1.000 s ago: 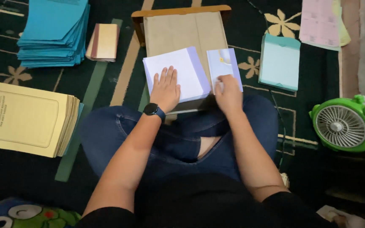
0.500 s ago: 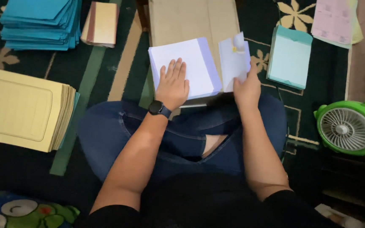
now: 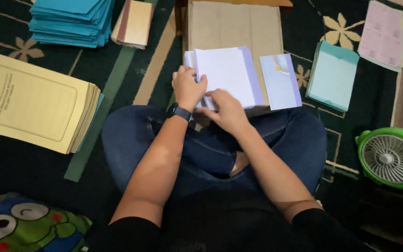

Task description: The person sits cross-legged on the floor and folds white sheets of paper in half by hand. They smooth the creases with their hands and place the folded papers into a stack on their lap.

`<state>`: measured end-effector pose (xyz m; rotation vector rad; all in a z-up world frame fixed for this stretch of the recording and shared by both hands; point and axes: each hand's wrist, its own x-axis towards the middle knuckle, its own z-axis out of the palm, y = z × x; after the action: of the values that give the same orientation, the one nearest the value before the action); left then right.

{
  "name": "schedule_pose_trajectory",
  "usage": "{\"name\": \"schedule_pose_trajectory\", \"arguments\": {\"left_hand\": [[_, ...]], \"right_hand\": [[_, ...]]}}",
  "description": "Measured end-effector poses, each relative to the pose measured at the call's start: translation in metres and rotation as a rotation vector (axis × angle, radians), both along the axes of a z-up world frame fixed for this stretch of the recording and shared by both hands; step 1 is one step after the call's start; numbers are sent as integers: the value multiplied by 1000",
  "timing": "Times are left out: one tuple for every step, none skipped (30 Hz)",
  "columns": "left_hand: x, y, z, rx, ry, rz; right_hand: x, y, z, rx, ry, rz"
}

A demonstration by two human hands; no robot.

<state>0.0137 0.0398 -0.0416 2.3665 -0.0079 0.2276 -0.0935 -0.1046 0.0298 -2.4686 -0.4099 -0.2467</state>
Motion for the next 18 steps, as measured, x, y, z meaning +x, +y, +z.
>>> {"name": "schedule_pose_trajectory", "arguments": {"left_hand": [[-9, 3, 15, 1, 4, 2], [-14, 2, 31, 0, 15, 11], [-19, 2, 47, -1, 26, 20], [-18, 3, 47, -5, 27, 19], [-16, 3, 47, -8, 33, -3], [-18, 5, 46, -7, 46, -24], [-18, 4, 44, -9, 52, -25], [-16, 5, 44, -2, 54, -8], [-14, 7, 44, 5, 56, 10], [-16, 6, 46, 7, 58, 13], [-18, 6, 48, 6, 40, 35], [-21, 5, 49, 3, 24, 57], [-24, -1, 52, 4, 28, 60], [-25, -6, 54, 26, 38, 36], [-26, -11, 58, 48, 48, 13], [-32, -14, 65, 49, 47, 20], [-38, -18, 73, 129, 66, -21], [-44, -20, 80, 210, 85, -58]], "right_hand": [[2, -6, -4, 1, 4, 2], [6, -15, -7, 14, -55, -27], [11, -24, -9, 28, -114, -55], [15, -28, 0, 24, -114, -56], [18, -32, 9, -71, -185, -24], [19, -35, 16, -164, -249, 7], [16, -35, 16, -165, -243, 7], [15, -33, 16, -152, -162, 10], [14, -31, 16, -139, -81, 13], [12, -28, 17, -137, -79, 16], [10, -25, 19, -158, -38, 25], [7, -23, 19, -181, 3, 33], [10, -27, 11, -180, 7, 36], [14, -31, 3, -229, 8, 55], [17, -35, -5, -278, 8, 73], [26, -39, -14, -277, 6, 79], [35, -43, -22, -327, -13, 102], [45, -46, -30, -375, -34, 128]]}}
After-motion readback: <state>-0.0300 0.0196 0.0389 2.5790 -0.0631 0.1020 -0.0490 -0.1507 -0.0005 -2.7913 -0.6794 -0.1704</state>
